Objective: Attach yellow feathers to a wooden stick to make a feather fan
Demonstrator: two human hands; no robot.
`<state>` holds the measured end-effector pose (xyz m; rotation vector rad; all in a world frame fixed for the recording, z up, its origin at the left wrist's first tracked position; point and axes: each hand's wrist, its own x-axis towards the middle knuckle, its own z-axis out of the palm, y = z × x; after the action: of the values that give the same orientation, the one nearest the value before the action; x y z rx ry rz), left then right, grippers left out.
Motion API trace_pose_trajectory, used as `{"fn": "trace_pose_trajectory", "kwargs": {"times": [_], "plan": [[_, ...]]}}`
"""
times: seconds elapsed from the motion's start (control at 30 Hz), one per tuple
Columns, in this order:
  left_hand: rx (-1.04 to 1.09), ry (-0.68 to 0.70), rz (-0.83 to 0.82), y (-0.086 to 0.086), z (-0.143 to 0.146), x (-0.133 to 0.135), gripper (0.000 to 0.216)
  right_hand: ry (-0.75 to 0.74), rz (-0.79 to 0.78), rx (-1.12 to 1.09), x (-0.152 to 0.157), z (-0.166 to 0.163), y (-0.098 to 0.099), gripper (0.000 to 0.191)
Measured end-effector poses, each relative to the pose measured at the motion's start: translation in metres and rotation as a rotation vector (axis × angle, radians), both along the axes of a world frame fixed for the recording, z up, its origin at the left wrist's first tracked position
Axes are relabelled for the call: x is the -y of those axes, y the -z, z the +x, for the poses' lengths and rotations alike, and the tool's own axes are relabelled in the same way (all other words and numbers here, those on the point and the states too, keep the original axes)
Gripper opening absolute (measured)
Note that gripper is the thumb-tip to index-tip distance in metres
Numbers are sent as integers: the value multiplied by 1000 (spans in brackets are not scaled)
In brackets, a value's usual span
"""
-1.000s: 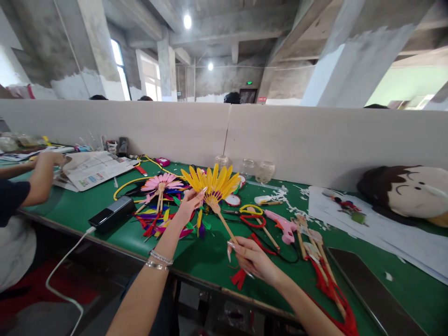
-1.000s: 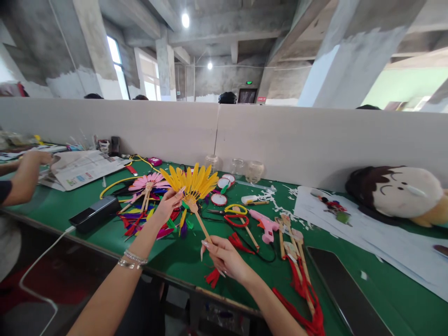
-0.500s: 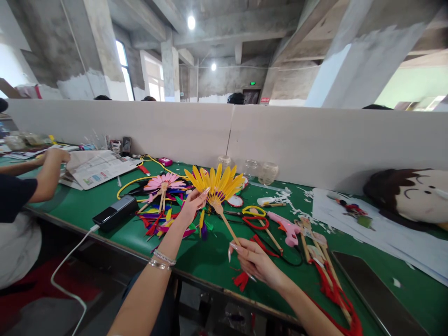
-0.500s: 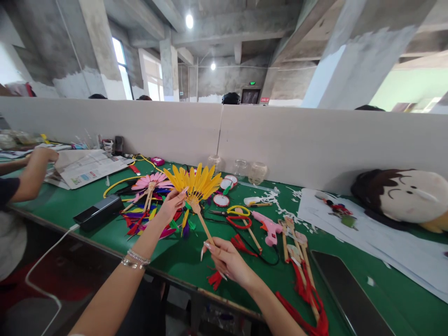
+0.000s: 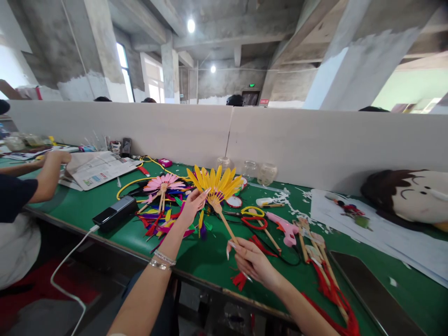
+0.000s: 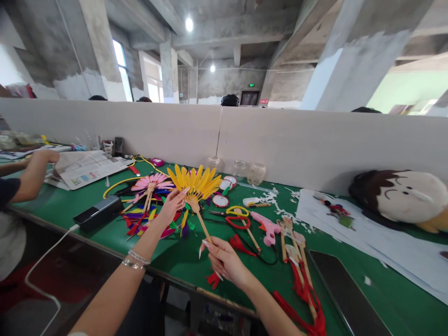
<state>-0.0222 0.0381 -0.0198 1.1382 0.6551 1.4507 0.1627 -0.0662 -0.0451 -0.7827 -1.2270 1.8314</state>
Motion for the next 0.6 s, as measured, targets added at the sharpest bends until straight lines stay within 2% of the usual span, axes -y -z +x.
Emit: {"fn": "trace_pose_trajectory", "kwargs": {"times": [0.33, 0.6], "plan": [[-8, -14, -38, -1, 0, 0, 41, 26, 8, -38, 2, -3, -2, 27], [-76, -1, 48, 1, -7, -3, 40, 7, 13, -48, 3, -2, -4, 27]]}}
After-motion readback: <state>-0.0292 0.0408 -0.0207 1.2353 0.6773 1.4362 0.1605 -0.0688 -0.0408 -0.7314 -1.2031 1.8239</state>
